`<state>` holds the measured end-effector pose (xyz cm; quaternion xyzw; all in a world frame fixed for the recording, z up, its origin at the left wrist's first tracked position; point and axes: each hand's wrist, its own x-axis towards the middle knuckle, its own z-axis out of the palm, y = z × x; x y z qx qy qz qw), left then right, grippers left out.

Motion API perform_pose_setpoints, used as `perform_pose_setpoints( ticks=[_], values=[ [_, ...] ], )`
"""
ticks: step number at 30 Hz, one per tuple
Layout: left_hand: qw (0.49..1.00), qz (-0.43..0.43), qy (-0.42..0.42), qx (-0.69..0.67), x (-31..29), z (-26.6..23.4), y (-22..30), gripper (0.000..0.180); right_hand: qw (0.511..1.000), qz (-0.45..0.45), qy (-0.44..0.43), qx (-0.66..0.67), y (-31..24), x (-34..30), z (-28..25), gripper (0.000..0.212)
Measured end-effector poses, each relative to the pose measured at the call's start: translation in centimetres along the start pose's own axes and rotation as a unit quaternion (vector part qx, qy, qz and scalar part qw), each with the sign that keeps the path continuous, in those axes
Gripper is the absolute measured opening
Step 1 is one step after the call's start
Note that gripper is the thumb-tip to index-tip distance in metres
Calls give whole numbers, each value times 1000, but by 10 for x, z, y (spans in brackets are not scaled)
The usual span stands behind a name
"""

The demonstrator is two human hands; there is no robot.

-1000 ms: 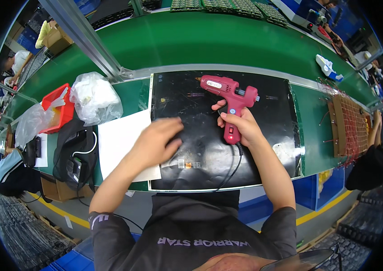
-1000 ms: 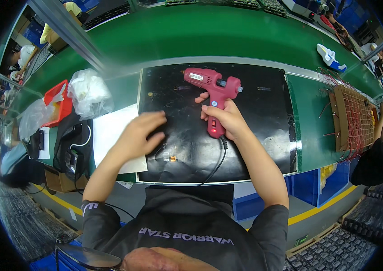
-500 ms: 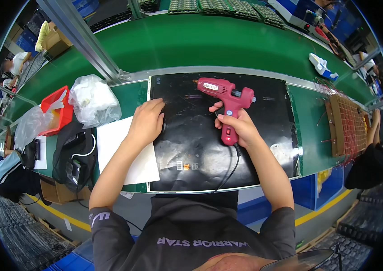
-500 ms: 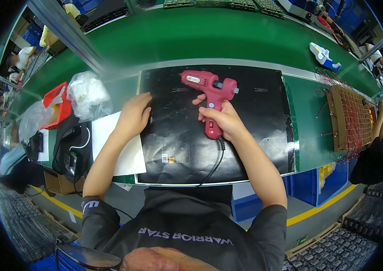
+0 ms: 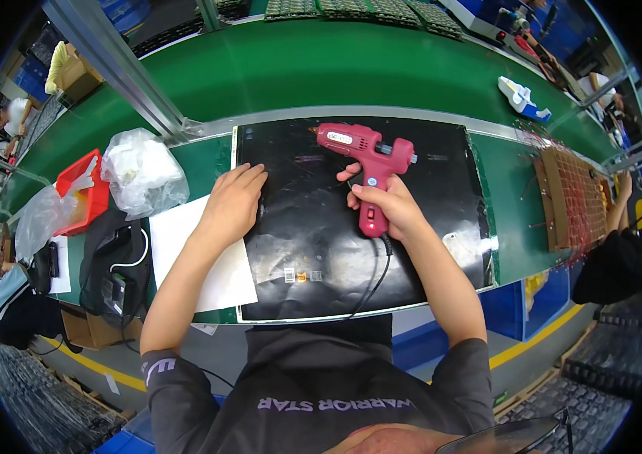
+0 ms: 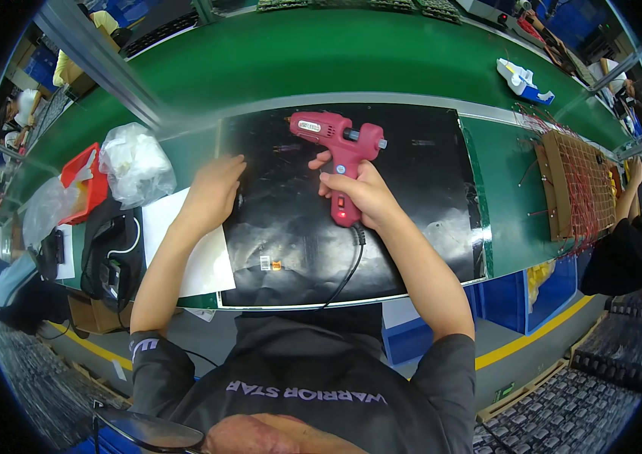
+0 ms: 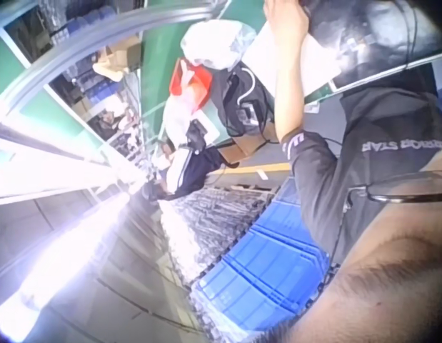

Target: Using a hot glue gun to secure components within a plastic electronic housing at an assembly station.

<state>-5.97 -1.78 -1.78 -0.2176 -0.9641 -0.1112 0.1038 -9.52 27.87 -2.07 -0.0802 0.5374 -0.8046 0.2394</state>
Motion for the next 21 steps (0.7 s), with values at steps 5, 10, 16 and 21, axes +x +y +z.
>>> perform_pose_setpoints(
  ticks=[5,10,16,21],
  values=[
    [1000,-10,-6,-21,1,-4,5,35,1000,-3,-3,0,0,0,-1,34],
    [987,61,-23,-148,3,-13,45,35,1000,-8,-3,-1,1,1,-1,34],
    [985,131,-56,-102,-1,9,79,37,1000,-3,-4,7,4,0,-1,34],
    [986,119,-63,-97,0,6,82,36,1000,-9,-4,8,2,-1,0,34]
  ],
)
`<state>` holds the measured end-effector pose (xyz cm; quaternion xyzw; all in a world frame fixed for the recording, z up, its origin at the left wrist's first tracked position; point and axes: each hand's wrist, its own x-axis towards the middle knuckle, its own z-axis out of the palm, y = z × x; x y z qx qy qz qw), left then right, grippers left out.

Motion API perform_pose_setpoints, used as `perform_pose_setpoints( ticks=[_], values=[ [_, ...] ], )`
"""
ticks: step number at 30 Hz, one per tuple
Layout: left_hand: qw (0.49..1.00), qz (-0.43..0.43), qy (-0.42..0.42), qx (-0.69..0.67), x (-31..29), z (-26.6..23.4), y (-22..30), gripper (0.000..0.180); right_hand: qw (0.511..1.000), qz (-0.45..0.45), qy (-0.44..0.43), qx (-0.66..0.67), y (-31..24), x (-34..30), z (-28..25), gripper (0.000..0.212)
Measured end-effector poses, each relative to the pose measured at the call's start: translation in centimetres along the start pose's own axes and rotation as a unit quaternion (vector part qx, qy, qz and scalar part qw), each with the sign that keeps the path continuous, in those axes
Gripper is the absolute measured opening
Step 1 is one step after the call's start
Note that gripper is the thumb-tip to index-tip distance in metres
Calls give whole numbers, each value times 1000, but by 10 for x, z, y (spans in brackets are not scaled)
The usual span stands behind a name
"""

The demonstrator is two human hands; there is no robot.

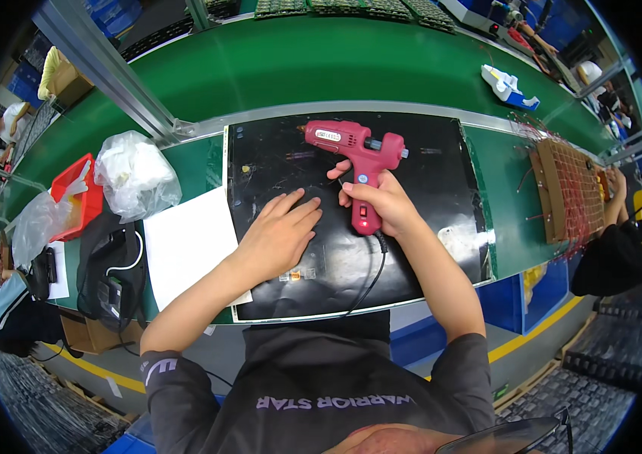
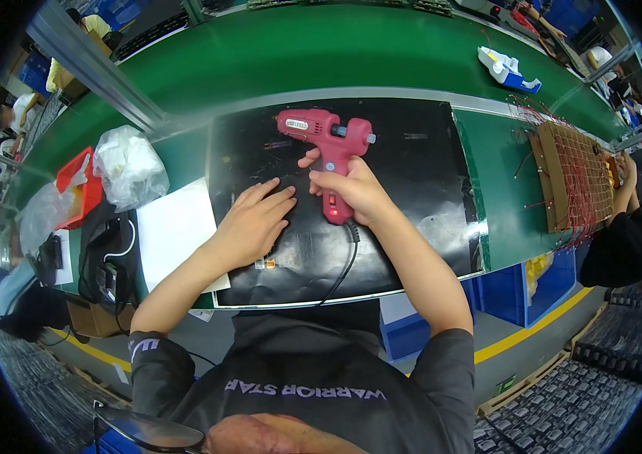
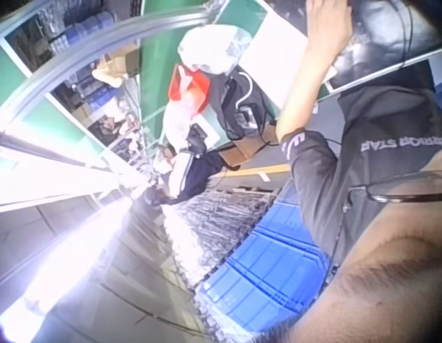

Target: Using a hot glue gun to secure components within a plastic electronic housing at an assembly station.

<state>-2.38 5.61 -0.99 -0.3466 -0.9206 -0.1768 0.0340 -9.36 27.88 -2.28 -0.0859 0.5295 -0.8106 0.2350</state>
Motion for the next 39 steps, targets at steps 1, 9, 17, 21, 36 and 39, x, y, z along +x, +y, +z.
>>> perform_pose_setpoints(
  ticks=[1,9,17,21,36,39],
  values=[
    [1000,-5,0,0,0,0,1,36,1000,0,-1,0,0,0,0,34],
    [1000,-23,12,3,-8,2,7,36,1000,1,4,-1,-1,-1,1,34],
    [999,-33,41,-5,-5,1,4,39,1000,1,3,-4,-1,0,1,33],
    [999,-28,5,23,-5,1,3,43,1000,0,0,-10,-2,0,3,34],
    [999,-36,-25,9,-9,-2,0,40,1000,4,-10,-14,2,3,0,34],
    [999,-25,-25,4,-6,-6,3,39,1000,15,6,-26,-4,-1,1,33]
  ],
)
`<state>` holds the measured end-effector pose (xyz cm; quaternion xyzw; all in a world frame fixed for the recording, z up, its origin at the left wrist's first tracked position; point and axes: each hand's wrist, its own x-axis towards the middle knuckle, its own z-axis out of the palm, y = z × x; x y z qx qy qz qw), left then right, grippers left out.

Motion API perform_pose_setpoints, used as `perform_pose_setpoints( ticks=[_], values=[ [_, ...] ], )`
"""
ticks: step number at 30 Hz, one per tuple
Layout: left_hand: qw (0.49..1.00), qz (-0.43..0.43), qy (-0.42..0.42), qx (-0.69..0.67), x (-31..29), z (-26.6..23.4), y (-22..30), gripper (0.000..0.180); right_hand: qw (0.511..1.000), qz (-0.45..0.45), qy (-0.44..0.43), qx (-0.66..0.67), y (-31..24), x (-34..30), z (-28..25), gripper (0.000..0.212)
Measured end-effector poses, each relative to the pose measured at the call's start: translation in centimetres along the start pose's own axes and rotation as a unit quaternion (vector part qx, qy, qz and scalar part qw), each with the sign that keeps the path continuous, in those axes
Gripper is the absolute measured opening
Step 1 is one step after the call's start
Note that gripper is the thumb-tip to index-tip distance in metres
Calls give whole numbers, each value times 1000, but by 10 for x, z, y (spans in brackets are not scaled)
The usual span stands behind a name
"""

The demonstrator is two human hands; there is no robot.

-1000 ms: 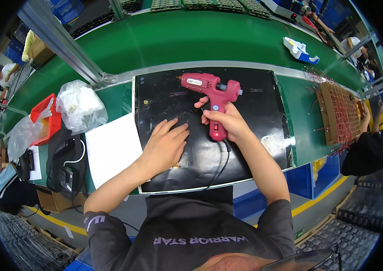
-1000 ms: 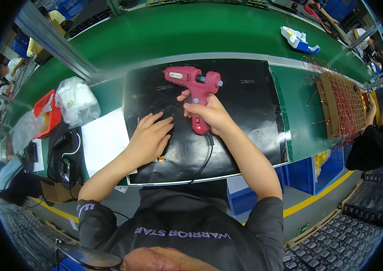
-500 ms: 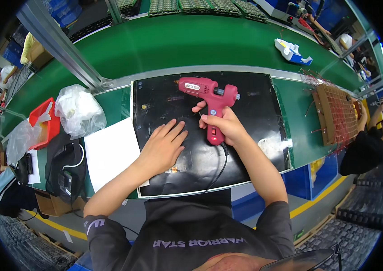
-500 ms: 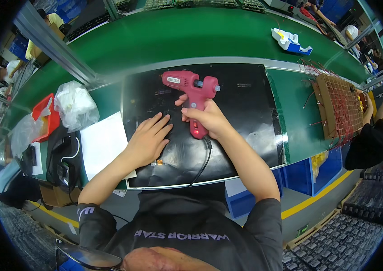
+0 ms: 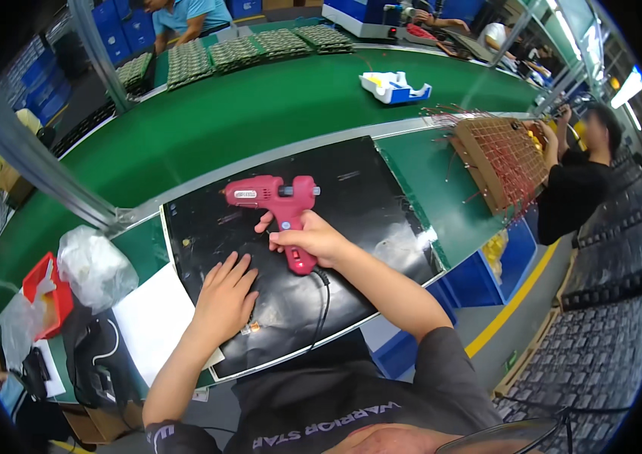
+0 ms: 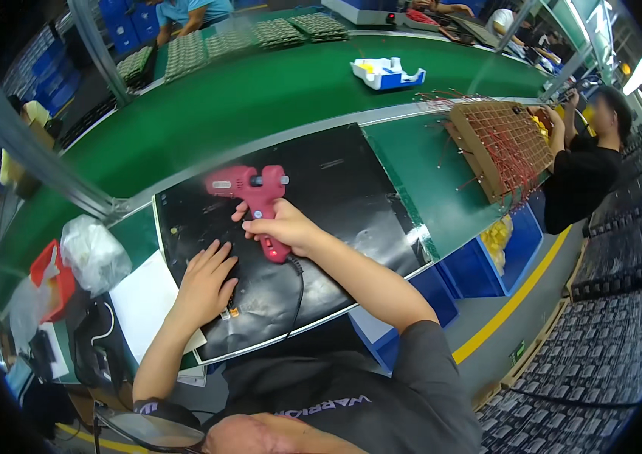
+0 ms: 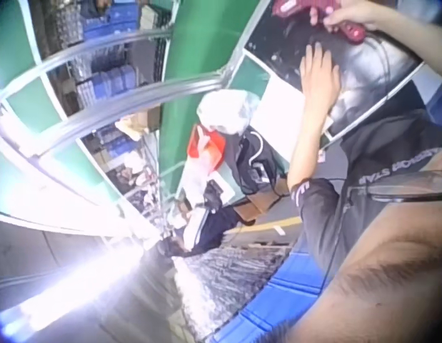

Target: Using a hot glue gun to secure components within a plastic electronic housing at an assembly station.

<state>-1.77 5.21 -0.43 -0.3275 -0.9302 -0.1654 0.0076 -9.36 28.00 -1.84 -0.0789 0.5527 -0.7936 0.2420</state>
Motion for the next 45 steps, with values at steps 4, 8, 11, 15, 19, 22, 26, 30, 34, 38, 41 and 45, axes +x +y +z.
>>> perform_pose_setpoints(
  ticks=[4,8,11,15,19,22,26,30,34,38,41,45],
  values=[
    [1000,12,-4,-21,0,-6,2,36,1000,-10,15,8,-10,-6,-2,34],
    [996,-5,15,-84,3,-22,1,33,1000,-9,28,3,-24,-17,-3,35],
    [986,-15,47,-158,24,-32,-3,31,999,-24,46,8,-35,-36,-19,34],
    [970,-5,72,-234,91,-14,-20,28,992,-84,87,44,-39,-67,-49,35],
    [947,-78,71,-303,179,32,-30,27,979,-124,135,83,-49,-98,-63,39],
    [949,-55,121,-287,251,73,-43,33,968,-178,157,87,-47,-114,-73,41],
    [947,12,213,-241,348,79,-25,43,952,-220,185,101,-37,-133,-80,43],
    [941,96,277,-170,422,84,0,48,940,-245,193,140,-22,-145,-81,42],
    [952,54,281,-108,460,92,19,51,932,-238,214,167,-6,-152,-81,42],
    [966,-16,239,-100,468,90,10,43,934,-225,226,164,-7,-156,-80,43],
    [964,10,241,-114,446,81,-6,40,931,-234,216,178,-8,-155,-81,44],
    [960,13,216,-176,381,67,-12,39,930,-236,197,204,-5,-157,-80,43]
  ],
)
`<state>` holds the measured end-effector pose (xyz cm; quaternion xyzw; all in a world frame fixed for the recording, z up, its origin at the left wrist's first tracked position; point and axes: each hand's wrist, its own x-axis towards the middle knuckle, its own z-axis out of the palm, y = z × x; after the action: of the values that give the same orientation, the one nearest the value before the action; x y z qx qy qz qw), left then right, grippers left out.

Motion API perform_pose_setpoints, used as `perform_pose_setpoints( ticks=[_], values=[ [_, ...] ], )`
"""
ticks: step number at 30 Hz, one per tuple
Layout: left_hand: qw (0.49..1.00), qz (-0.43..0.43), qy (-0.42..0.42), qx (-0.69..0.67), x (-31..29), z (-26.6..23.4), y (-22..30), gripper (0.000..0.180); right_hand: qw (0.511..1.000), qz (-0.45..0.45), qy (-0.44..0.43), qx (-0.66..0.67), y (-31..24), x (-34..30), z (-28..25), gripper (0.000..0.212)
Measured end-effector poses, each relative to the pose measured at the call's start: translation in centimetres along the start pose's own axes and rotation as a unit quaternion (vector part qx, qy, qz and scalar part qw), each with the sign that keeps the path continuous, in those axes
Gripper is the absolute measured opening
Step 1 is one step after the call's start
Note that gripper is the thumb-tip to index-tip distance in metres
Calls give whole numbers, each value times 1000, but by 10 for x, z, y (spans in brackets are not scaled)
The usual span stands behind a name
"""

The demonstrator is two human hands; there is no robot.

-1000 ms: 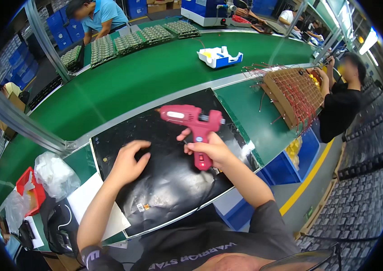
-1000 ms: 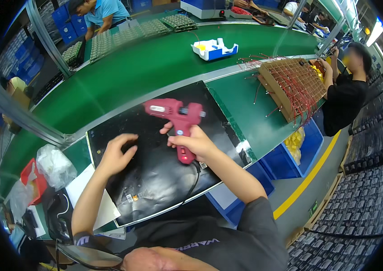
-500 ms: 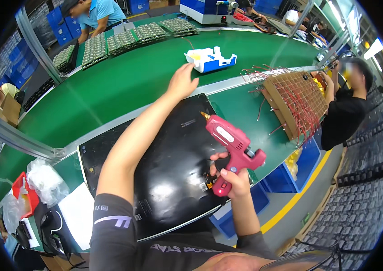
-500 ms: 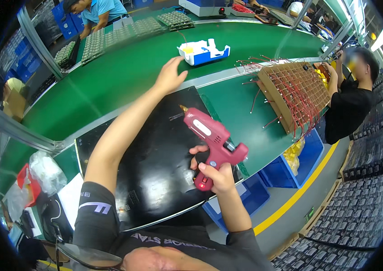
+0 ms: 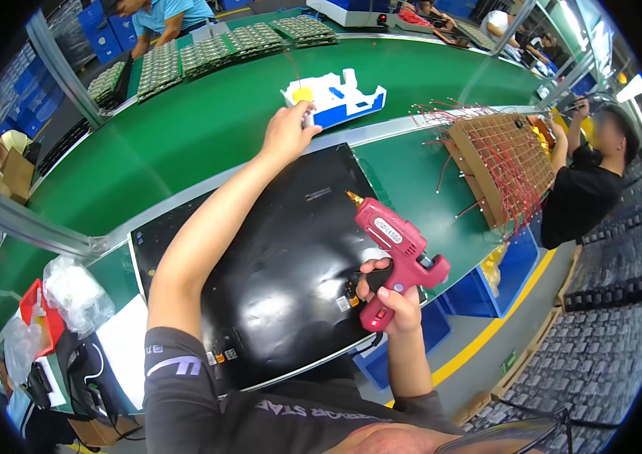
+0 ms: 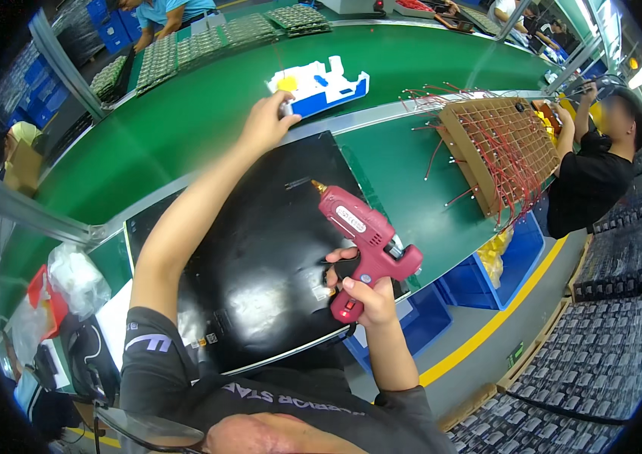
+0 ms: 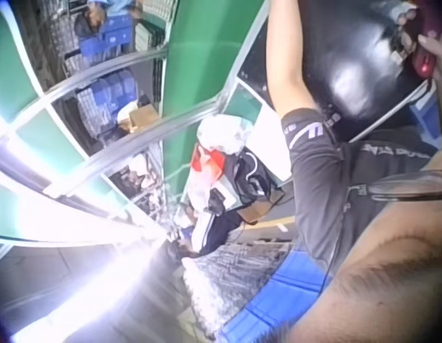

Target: Using a hot glue gun to secure components within a plastic electronic housing at an assembly station.

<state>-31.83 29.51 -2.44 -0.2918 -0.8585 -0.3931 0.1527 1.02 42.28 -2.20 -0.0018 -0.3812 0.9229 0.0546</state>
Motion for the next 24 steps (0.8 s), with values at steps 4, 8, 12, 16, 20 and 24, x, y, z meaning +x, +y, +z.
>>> perform_pose_setpoints(
  ticks=[4,8,12,16,20,24],
  values=[
    [1000,-16,18,-10,-70,-61,8,41,1000,25,-17,8,4,-2,7,44],
    [999,-37,-2,13,-137,-126,36,37,998,38,-38,13,6,-5,17,44],
    [996,-77,-35,13,-201,-174,64,34,995,45,-85,27,7,-7,34,45],
    [997,-54,-54,5,-254,-192,89,33,992,51,-112,11,8,-10,49,45],
    [993,-80,-82,-37,-288,-197,106,32,990,76,-118,-24,9,-8,60,47],
    [990,-64,-114,-50,-304,-196,114,32,985,109,-122,-46,10,-7,66,48]
  ],
)
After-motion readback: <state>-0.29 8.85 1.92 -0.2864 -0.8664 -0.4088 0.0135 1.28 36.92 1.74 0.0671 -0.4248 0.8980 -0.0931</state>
